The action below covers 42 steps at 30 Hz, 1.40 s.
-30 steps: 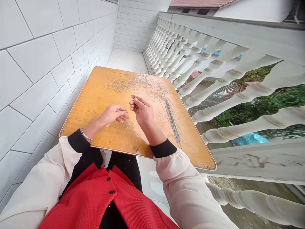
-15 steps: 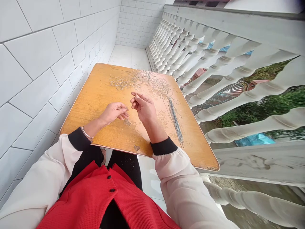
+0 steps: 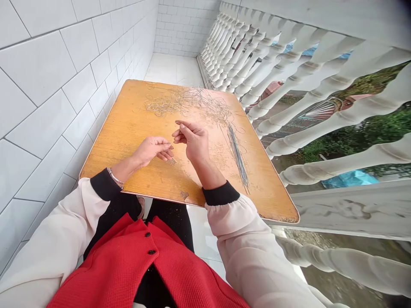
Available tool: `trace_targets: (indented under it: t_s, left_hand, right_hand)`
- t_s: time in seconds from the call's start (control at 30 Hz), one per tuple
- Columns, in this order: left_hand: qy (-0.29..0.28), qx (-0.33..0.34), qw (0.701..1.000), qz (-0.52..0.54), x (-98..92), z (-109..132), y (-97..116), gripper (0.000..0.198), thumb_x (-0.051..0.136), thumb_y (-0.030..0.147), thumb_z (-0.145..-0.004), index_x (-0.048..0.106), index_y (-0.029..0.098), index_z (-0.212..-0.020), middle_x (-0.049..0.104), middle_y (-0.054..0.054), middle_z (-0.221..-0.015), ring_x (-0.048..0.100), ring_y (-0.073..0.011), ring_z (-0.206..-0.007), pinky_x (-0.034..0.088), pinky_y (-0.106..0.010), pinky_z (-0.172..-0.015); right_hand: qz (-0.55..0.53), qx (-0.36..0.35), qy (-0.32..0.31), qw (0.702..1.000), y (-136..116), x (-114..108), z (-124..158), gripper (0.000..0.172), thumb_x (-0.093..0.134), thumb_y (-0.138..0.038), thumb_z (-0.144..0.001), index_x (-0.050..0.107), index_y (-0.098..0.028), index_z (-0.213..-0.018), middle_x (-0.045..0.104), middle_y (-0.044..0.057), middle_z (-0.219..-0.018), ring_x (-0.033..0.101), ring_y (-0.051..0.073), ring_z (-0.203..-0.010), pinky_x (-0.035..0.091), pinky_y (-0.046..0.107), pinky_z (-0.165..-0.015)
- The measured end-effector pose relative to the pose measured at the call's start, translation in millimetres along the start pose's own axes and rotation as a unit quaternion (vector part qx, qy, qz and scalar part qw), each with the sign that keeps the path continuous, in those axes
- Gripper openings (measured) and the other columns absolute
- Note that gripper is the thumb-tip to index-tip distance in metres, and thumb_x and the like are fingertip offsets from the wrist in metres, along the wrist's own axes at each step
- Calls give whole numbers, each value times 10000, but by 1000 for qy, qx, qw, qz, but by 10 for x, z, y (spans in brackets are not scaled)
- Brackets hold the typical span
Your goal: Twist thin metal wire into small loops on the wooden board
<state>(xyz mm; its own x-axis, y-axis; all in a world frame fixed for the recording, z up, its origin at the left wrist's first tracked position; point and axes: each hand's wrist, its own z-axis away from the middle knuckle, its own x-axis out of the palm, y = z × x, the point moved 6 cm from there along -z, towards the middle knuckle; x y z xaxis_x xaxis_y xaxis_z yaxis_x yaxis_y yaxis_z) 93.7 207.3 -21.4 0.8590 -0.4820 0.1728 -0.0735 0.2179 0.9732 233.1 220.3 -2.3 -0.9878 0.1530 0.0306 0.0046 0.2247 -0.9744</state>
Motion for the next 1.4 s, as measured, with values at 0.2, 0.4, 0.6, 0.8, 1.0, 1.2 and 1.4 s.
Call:
trace_targets:
  t_s: [0.2, 0.4, 0.6, 0.8, 1.0, 1.2, 1.4]
  left_hand:
    - [-4, -7, 1000, 9, 12, 21, 18, 158, 633, 165, -914, 638, 92, -774, 702, -39, -640, 672, -100, -553, 518, -208, -584]
    - [18, 11, 1000, 3, -29, 14, 63, 189, 667, 223, -904, 635, 99, -765, 694, -28, -632, 655, -85, -541, 495, -183, -553]
    - [69, 45, 997, 6, -189, -36, 84, 189, 626, 212, -928, 635, 109, -769, 675, -5, -605, 624, -67, -502, 475, -167, -522]
    - [125, 62, 989, -43, -287, -38, 104, 235, 602, 171, -925, 635, 109, -702, 644, 7, -566, 586, -50, -475, 452, -156, -505]
    - [141, 54, 986, -76, -278, 3, 186, 276, 572, 172, -939, 604, 111, -671, 628, 8, -559, 573, -48, -467, 437, -151, -487]
    - [123, 86, 975, -167, -281, -13, 235, 277, 558, 108, -917, 565, 119, -640, 588, 22, -538, 553, -47, -459, 427, -152, -473]
    - [111, 111, 960, -233, -246, -36, 241, 297, 573, 91, -887, 520, 135, -598, 554, 38, -522, 537, -42, -458, 419, -154, -483]
  right_hand:
    - [8, -2, -1, 1000, 7, 27, 12, 321, 624, -449, -891, 711, -209, -1084, 696, -4, -718, 600, 95, -560, 530, 252, -588]
    - [-2, 26, -25, 999, 45, 32, 13, 382, 686, -476, -841, 689, -213, -1119, 728, 18, -825, 641, 105, -655, 543, 261, -649]
    - [33, 95, -101, 990, 150, 137, 111, 345, 747, -506, -754, 705, -186, -874, 733, 36, -792, 640, 111, -664, 531, 258, -672]
    - [132, 33, -118, 984, 155, 227, 160, 253, 741, -414, -746, 687, -167, -736, 654, 7, -620, 565, 107, -570, 471, 252, -589]
    - [302, -120, -116, 939, -15, 246, 228, 236, 547, -303, -879, 713, -177, -768, 658, 2, -611, 562, 116, -559, 443, 252, -622]
    - [400, -178, -72, 896, -76, 227, 271, 261, 501, -280, -906, 709, -181, -783, 685, 33, -654, 590, 150, -601, 436, 276, -650]
    - [336, -99, -21, 936, -13, 198, 263, 233, 552, -295, -873, 653, -189, -692, 669, 12, -601, 592, 137, -557, 443, 268, -610]
